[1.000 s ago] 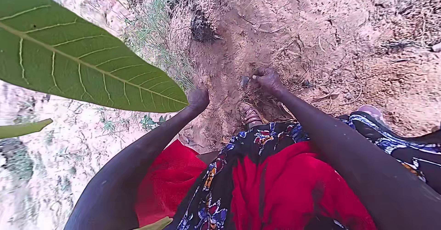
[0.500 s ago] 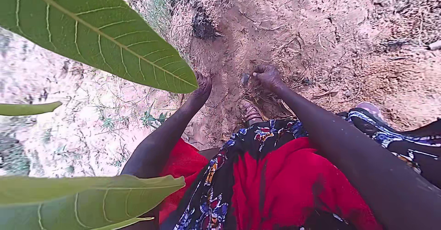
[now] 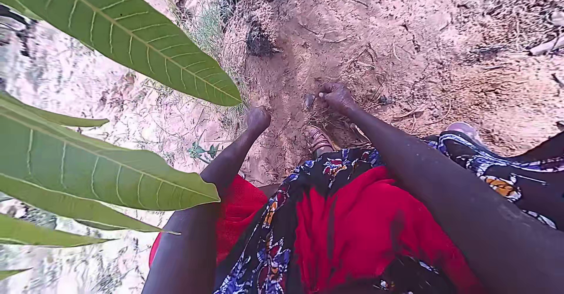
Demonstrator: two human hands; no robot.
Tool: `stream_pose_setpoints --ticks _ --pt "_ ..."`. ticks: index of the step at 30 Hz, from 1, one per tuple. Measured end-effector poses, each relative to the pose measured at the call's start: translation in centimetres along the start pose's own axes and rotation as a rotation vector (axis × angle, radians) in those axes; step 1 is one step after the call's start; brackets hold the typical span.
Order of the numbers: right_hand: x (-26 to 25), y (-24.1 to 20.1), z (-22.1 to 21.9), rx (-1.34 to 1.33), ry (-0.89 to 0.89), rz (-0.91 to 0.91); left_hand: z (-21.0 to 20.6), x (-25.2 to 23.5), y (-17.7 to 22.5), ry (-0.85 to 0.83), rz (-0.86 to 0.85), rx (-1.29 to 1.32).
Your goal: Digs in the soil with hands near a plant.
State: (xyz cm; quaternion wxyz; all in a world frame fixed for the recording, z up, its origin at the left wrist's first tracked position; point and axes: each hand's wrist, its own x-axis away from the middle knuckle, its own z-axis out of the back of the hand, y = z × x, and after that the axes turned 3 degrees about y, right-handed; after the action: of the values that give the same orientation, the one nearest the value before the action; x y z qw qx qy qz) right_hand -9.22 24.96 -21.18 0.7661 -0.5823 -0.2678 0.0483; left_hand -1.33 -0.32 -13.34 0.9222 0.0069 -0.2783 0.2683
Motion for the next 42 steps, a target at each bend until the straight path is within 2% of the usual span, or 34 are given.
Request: stream_pose_setpoints --ticks 3,6,8,9,11,15,18,20,24,28,32,36,42 --pt "-0.1 0.2 0.1 -0.016 0.001 0.018 -1.4 3.8 1.2 -0.08 -0.081 -0.068" --pt "0.1 0.3 -0.2 -0.019 0.001 0.019 -3.0 13.6 6.3 -0.441 -0.273 -0.279" --pt "0.1 0.1 -0.3 -0.01 0.02 0.039 -3.0 16.4 8.9 -0.528 -0.417 -0.259" --pt "0.2 0.1 -0.3 0.001 0.035 0.044 -2.7 16.2 9.7 -0.491 -0.446 -0.249" --pt "0.3 0.3 -0.6 0.041 0.054 0.036 -2.2 13.0 9.4 -0.27 -0.45 -0.201" --pt "0.3 0.8 -0.5 0.014 0.04 0.063 1.6 4.0 4.4 0.087 -0.279 -0.109" --pt "0.4 0.7 -0.1 -0.006 0.001 0.063 4.1 -1.4 0.6 0.223 -0.117 -0.105" --pt "0.3 0.8 -0.1 0.009 0.006 0.055 4.7 -4.1 -0.8 0.276 -0.068 -0.107" --pt "0.2 0.5 0.0 0.016 -0.029 0.03 5.0 -7.2 -1.6 0.268 -0.074 -0.178" --pt "0.4 -0.1 0.3 0.046 -0.028 0.018 5.6 -7.1 0.3 0.272 -0.044 -0.276" --pt "0.4 -0.1 0.1 0.023 -0.028 0.008 5.4 -7.0 1.0 0.231 0.056 -0.228" --pt "0.3 -0.1 0.2 0.017 -0.04 0.012 4.9 -6.1 1.5 0.147 0.03 -0.24" --pt "0.4 -0.4 0.1 0.019 -0.045 0.0 2.4 -1.4 3.2 0.038 -0.043 -0.38"
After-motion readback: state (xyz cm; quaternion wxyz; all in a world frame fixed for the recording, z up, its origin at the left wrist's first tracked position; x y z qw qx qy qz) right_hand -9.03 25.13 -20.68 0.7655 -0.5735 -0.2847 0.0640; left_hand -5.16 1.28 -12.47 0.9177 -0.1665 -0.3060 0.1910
